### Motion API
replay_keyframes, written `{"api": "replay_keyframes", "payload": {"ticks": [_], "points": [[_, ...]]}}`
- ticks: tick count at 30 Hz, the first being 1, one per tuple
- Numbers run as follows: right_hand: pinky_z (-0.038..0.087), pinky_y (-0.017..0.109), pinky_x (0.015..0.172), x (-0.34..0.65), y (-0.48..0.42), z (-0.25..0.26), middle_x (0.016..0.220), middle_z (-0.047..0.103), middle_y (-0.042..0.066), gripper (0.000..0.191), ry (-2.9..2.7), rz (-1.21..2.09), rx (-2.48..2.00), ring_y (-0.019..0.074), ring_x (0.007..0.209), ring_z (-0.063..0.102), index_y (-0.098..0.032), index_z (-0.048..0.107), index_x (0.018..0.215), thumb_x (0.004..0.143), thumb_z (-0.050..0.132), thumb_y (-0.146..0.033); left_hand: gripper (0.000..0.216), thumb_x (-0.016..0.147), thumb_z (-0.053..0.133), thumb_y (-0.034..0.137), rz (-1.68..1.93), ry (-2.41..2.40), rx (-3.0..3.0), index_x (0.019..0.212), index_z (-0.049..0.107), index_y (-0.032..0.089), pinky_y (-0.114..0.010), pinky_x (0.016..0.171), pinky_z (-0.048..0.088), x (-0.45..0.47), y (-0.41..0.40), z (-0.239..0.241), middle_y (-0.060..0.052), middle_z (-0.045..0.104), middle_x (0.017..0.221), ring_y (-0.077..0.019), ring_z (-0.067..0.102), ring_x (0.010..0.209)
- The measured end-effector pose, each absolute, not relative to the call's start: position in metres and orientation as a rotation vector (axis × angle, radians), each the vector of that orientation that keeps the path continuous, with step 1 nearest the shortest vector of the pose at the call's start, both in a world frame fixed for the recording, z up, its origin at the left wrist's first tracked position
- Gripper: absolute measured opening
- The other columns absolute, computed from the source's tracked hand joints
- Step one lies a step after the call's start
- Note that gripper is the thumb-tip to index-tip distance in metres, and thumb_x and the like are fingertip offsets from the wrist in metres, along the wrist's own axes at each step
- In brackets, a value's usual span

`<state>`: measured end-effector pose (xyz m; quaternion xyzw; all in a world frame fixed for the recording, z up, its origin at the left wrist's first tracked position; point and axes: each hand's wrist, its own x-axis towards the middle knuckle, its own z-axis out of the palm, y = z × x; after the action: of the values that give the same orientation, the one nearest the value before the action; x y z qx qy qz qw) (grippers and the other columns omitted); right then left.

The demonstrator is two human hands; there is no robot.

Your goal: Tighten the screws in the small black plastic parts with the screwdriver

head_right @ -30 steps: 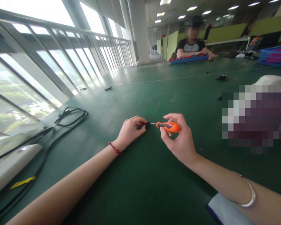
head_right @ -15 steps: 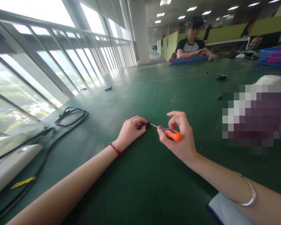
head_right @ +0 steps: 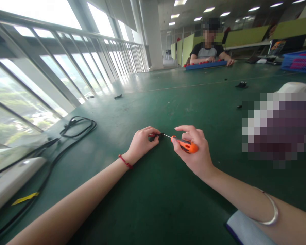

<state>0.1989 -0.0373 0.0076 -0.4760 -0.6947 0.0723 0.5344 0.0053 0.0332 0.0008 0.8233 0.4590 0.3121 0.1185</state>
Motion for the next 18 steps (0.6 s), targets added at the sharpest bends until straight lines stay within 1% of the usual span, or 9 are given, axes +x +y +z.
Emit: {"api": "replay_keyframes", "payload": {"ticks": [3, 5, 6, 8, 10, 12, 15, 16, 18], "points": [[0.049, 0.038, 0.076, 0.1994, -0.0356, 0.0081, 0.075, 0.058, -0.002, 0.041, -1.607, 0.126, -1.061, 0.0182, 0.072, 0.06, -0.024, 0.05, 0.113, 0.075, 0.066, -0.021, 0.018, 0.076, 0.056, 0.015, 0.906, 1.343, 2.415, 0.086, 0.07, 0.02, -0.026, 0.07, 0.051, 0.0054, 0.0325, 0.0016, -0.001, 0.069, 0.087, -0.0147, 0.064, 0.075], [0.05, 0.036, 0.073, 0.1996, -0.0352, 0.0091, 0.073, 0.057, -0.003, 0.043, -1.611, 0.163, -1.059, 0.0171, 0.068, 0.059, -0.023, 0.05, 0.113, 0.074, 0.068, -0.021, 0.018, 0.076, 0.056, 0.014, 0.906, 1.342, 2.411, 0.086, 0.07, 0.02, -0.026, 0.071, 0.052, 0.0053, 0.0321, 0.0022, -0.001, 0.07, 0.088, -0.0147, 0.065, 0.075], [0.05, 0.035, 0.07, 0.1995, -0.0357, 0.0096, 0.069, 0.056, -0.004, 0.037, -1.63, 0.186, -1.079, 0.0161, 0.063, 0.058, -0.023, 0.052, 0.108, 0.075, 0.068, -0.023, 0.018, 0.076, 0.056, 0.014, 0.907, 1.341, 2.405, 0.086, 0.07, 0.02, -0.026, 0.071, 0.052, 0.0052, 0.0319, 0.0024, -0.001, 0.07, 0.089, -0.0146, 0.065, 0.076], [0.049, 0.033, 0.066, 0.199, -0.0374, 0.0105, 0.062, 0.058, -0.004, 0.015, -1.671, 0.201, -1.132, 0.0148, 0.057, 0.058, -0.024, 0.058, 0.091, 0.079, 0.066, -0.028, 0.018, 0.076, 0.056, 0.014, 0.907, 1.343, 2.396, 0.086, 0.069, 0.02, -0.026, 0.072, 0.052, 0.005, 0.0317, 0.0024, -0.001, 0.07, 0.09, -0.0146, 0.065, 0.076], [0.048, 0.031, 0.063, 0.1985, -0.039, 0.0107, 0.061, 0.061, -0.003, 0.007, -1.684, 0.208, -1.163, 0.0151, 0.057, 0.059, -0.024, 0.059, 0.08, 0.082, 0.063, -0.029, 0.018, 0.076, 0.056, 0.015, 0.902, 1.343, 2.396, 0.086, 0.07, 0.02, -0.026, 0.071, 0.052, 0.0049, 0.0316, 0.002, -0.001, 0.07, 0.09, -0.0146, 0.065, 0.076], [0.049, 0.031, 0.062, 0.1983, -0.0393, 0.0101, 0.065, 0.062, -0.002, 0.007, -1.65, 0.201, -1.144, 0.0161, 0.062, 0.061, -0.024, 0.059, 0.086, 0.08, 0.064, -0.025, 0.018, 0.077, 0.056, 0.015, 0.898, 1.342, 2.406, 0.086, 0.07, 0.02, -0.025, 0.071, 0.052, 0.0048, 0.0315, 0.0015, -0.001, 0.07, 0.089, -0.0147, 0.065, 0.076], [0.052, 0.031, 0.066, 0.1989, -0.0378, 0.0093, 0.074, 0.059, -0.002, 0.033, -1.598, 0.201, -1.057, 0.0163, 0.068, 0.061, -0.024, 0.054, 0.105, 0.075, 0.066, -0.017, 0.017, 0.077, 0.056, 0.015, 0.899, 1.34, 2.421, 0.086, 0.07, 0.02, -0.026, 0.07, 0.052, 0.0047, 0.0316, 0.0015, -0.001, 0.07, 0.089, -0.0148, 0.065, 0.075], [0.052, 0.03, 0.066, 0.1992, -0.0374, 0.0094, 0.073, 0.057, -0.003, 0.037, -1.602, 0.215, -1.035, 0.0157, 0.066, 0.06, -0.024, 0.053, 0.107, 0.074, 0.066, -0.017, 0.017, 0.077, 0.056, 0.015, 0.901, 1.339, 2.423, 0.086, 0.07, 0.02, -0.026, 0.07, 0.053, 0.0047, 0.0316, 0.0017, -0.001, 0.07, 0.089, -0.0148, 0.065, 0.076], [0.05, 0.028, 0.059, 0.1998, -0.0374, 0.01, 0.065, 0.053, -0.005, 0.028, -1.647, 0.288, -1.054, 0.0134, 0.056, 0.055, -0.023, 0.055, 0.103, 0.077, 0.066, -0.021, 0.018, 0.077, 0.056, 0.015, 0.903, 1.339, 2.419, 0.086, 0.07, 0.02, -0.026, 0.071, 0.053, 0.0048, 0.0318, 0.0023, -0.001, 0.07, 0.09, -0.015, 0.065, 0.077]]}}
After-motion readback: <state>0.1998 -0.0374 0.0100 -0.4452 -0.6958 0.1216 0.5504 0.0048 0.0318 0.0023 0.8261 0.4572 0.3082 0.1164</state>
